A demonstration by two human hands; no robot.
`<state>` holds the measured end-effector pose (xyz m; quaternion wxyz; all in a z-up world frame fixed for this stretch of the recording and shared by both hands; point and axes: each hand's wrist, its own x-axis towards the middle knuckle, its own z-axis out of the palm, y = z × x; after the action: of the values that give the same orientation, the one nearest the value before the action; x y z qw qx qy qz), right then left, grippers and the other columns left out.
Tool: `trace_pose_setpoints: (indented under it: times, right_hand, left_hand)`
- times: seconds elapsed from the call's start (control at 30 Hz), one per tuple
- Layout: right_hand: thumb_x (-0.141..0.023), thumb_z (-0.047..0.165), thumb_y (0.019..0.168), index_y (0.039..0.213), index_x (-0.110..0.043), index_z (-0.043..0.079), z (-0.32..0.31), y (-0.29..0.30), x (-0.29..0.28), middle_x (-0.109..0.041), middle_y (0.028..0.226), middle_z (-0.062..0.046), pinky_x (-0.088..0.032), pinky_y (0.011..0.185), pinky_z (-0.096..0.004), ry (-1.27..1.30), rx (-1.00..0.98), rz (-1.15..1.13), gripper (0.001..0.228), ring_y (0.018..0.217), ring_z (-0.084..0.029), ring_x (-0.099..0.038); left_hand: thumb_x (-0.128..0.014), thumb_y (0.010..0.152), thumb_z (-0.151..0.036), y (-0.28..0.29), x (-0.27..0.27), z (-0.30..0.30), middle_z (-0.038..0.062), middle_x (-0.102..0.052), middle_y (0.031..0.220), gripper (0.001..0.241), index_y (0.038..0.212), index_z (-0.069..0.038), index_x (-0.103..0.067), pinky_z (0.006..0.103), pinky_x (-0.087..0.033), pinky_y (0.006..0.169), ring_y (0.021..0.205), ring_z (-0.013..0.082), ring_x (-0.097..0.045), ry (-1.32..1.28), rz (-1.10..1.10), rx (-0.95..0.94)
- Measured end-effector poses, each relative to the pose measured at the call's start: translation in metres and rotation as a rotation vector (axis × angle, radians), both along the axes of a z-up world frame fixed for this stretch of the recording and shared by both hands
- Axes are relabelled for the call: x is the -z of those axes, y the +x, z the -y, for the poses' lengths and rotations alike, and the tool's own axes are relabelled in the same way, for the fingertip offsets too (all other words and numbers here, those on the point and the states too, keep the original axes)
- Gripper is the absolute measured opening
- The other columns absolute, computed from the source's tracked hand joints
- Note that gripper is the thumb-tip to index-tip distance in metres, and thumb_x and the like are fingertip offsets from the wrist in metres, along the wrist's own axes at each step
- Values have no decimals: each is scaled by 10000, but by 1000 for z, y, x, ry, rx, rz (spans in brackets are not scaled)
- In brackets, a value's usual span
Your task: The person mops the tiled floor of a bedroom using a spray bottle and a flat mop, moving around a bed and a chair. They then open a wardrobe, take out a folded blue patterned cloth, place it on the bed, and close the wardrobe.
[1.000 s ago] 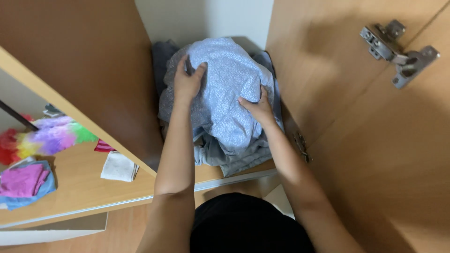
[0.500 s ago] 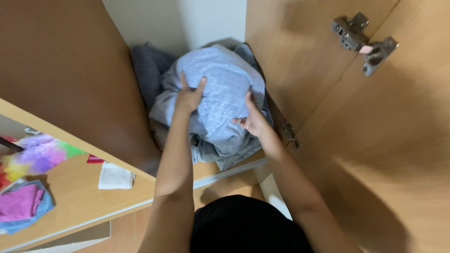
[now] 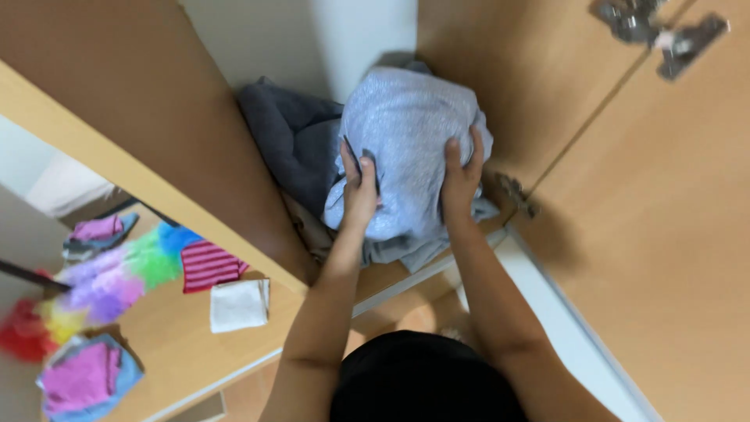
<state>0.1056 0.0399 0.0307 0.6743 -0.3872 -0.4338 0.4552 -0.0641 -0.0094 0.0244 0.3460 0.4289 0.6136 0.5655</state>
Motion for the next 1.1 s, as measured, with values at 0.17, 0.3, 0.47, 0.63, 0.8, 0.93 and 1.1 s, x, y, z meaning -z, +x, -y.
trace_pose_setpoints:
  times: [0.17, 0.3, 0.47, 0.63, 0.8, 0.93, 1.1]
  right_hand:
    - [-526, 212, 1094, 1536, -456, 27, 16, 27, 15, -472, 1595, -146, -318, 1228, -340, 230, 177, 55, 484, 1472, -231, -434]
    - [-458, 187, 1090, 1533, -468, 44, 79, 58, 3, -447, 1610, -127, -289, 1218, -340, 138, 240, 56, 466, 1485, -222, -393]
    - [-421, 189, 1067, 1522, -480, 73, 139, 85, -16, -455, 1586, -124, -314, 1210, -344, 124, 246, -88, 473, 1457, -222, -416]
    - [-402, 192, 1029, 1503, -515, 72, 205, 83, -27, -488, 1555, -159, -343, 1180, -349, 46, 304, -179, 502, 1398, -245, -470]
    - [-372, 282, 1043, 1521, -465, 71, 274, 94, -12, -447, 1578, -170, -299, 1212, -376, 53, 344, -249, 531, 1440, -274, -431]
    - [-347, 355, 1075, 1529, -455, 59, 353, 112, 8, -424, 1598, -163, -263, 1237, -374, 49, 482, -175, 553, 1480, -273, -389]
    - [-335, 376, 1057, 1521, -475, 81, 448, 113, 8, -429, 1593, -139, -288, 1220, -381, -53, 623, -250, 567, 1472, -280, -401]
  left_hand:
    - [-350, 1098, -600, 15, 8, 15, 440, -537, 1343, 812, 1715, -233, 30, 502, -541, 859, 1086, 541, -631, 279, -308, 48]
    - [-436, 1162, -675, 41, -22, 60, 393, -390, 1566, 804, 1674, -198, -40, 464, -567, 1000, 1305, 506, -588, 617, -323, 252]
    - [-477, 1024, -659, 66, -51, 102, 290, -676, 1324, 909, 1680, -190, -57, 395, -591, 706, 870, 316, -773, 464, -213, 482]
    - [-501, 1014, -564, 74, -49, 142, 287, -719, 854, 890, 1703, -206, -66, 358, -458, 528, 582, 205, -620, 244, -214, 538]
    - [-465, 951, -641, 88, -36, 191, 280, -718, 1177, 949, 1663, -204, -16, 410, -537, 561, 651, 296, -709, 226, -182, 642]
    - [-469, 1112, -634, 114, 3, 241, 428, -364, 1624, 871, 1720, -222, -2, 563, -517, 1084, 1417, 537, -496, 556, -174, 704]
    - [-383, 964, -761, 133, 19, 315, 390, -232, 1650, 989, 1669, -242, 76, 560, -438, 1142, 1455, 563, -384, 265, -128, 896]
